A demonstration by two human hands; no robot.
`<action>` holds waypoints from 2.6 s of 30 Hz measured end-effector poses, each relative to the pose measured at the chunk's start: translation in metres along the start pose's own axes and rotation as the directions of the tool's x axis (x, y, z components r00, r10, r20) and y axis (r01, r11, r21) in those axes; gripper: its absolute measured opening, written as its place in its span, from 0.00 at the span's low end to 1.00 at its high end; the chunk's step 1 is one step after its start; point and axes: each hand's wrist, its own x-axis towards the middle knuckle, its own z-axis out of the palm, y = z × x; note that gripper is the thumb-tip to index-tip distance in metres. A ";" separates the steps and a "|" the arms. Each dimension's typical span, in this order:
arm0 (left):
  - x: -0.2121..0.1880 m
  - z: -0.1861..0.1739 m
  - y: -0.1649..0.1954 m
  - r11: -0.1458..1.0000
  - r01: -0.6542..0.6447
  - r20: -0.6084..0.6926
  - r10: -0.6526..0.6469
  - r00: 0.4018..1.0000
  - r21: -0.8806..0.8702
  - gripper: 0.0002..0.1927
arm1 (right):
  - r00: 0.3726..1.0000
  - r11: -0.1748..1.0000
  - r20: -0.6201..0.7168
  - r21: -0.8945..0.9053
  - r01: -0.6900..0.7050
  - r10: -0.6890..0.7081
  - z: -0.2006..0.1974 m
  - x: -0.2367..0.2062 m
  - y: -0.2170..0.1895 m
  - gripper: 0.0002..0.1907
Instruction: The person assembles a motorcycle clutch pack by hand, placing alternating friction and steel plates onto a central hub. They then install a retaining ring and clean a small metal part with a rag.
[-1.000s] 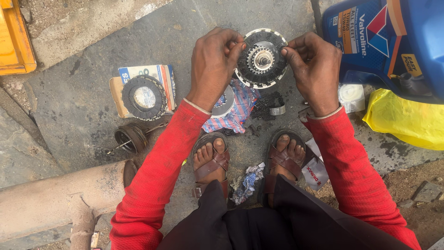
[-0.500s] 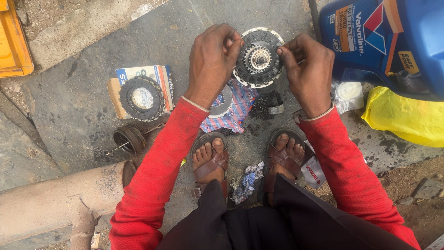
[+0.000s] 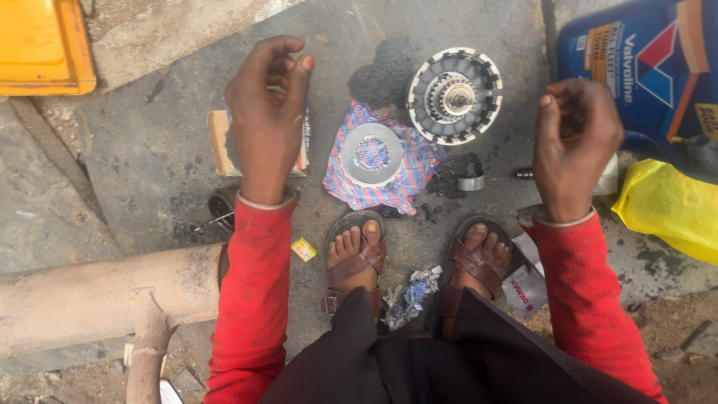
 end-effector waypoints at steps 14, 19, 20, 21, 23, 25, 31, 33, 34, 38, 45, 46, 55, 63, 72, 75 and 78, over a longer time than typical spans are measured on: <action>-0.077 0.044 -0.024 0.962 0.071 0.237 -0.136 0.962 0.265 0.15 | 0.854 0.968 0.457 0.119 0.219 -0.250 0.062 -0.053 -0.087 0.06; -0.075 0.058 -0.042 0.917 0.050 0.328 -0.192 0.925 0.396 0.15 | 0.855 0.988 0.500 0.021 0.150 -0.140 0.047 -0.054 -0.083 0.05; -0.074 0.058 -0.044 0.918 0.047 0.336 -0.192 0.922 0.394 0.14 | 0.861 0.992 0.495 0.007 0.127 -0.113 0.045 -0.054 -0.081 0.05; -0.073 0.058 -0.046 0.918 0.045 0.344 -0.193 0.919 0.394 0.14 | 0.873 0.992 0.473 0.015 0.129 -0.121 0.043 -0.055 -0.080 0.05; -0.072 0.060 -0.049 0.920 0.072 0.331 -0.211 0.920 0.386 0.13 | 0.895 0.990 0.424 0.037 0.139 -0.141 0.042 -0.056 -0.077 0.06; -0.072 0.062 -0.050 0.922 0.093 0.321 -0.223 0.921 0.375 0.13 | 0.900 0.985 0.404 0.027 0.168 -0.165 0.042 -0.057 -0.074 0.06; -0.073 0.056 -0.048 0.935 0.094 0.295 -0.201 0.934 0.342 0.12 | 0.891 0.991 0.440 -0.011 0.135 -0.116 0.043 -0.054 -0.072 0.06; -0.074 0.052 -0.043 0.950 0.081 0.247 -0.161 0.956 0.302 0.12 | 0.898 0.991 0.423 0.005 0.134 -0.124 0.041 -0.053 -0.073 0.06; -0.075 0.049 -0.040 0.945 0.108 0.242 -0.188 0.952 0.308 0.11 | 0.904 0.992 0.410 0.015 0.128 -0.123 0.041 -0.052 -0.073 0.06; -0.079 0.041 -0.029 0.941 0.091 0.248 -0.178 0.952 0.326 0.09 | 0.915 0.996 0.394 0.022 0.087 -0.088 0.039 -0.052 -0.073 0.07; -0.075 0.029 -0.013 0.941 0.215 0.264 -0.283 0.922 0.260 0.07 | 0.910 0.997 0.414 -0.046 0.057 -0.033 0.039 -0.055 -0.071 0.05; -0.075 0.027 -0.010 0.943 0.240 0.286 -0.302 0.909 0.231 0.07 | 0.909 0.998 0.417 -0.044 0.050 -0.028 0.039 -0.056 -0.071 0.05; -0.075 0.019 0.017 0.957 0.242 0.311 -0.280 0.908 0.157 0.06 | 0.912 0.985 0.410 0.150 -0.081 0.012 0.053 -0.053 -0.069 0.17; -0.097 0.010 0.007 0.990 -0.128 0.089 0.132 0.987 -0.051 0.04 | 0.899 0.980 0.433 0.143 -0.135 0.061 0.090 -0.053 -0.061 0.18; -0.144 -0.038 0.016 0.580 -0.719 0.049 0.764 0.643 0.383 0.20 | 0.859 0.883 0.487 0.319 -0.344 0.158 0.065 -0.057 -0.077 0.13; -0.145 -0.041 0.025 0.523 -0.764 0.059 0.810 0.583 0.377 0.20 | 0.807 0.705 0.582 0.533 -0.468 0.096 0.044 -0.055 -0.086 0.15; -0.142 -0.033 0.030 0.512 -0.807 0.116 0.819 0.562 0.295 0.20 | 0.801 0.586 0.598 0.657 -0.474 -0.021 0.024 -0.052 -0.092 0.16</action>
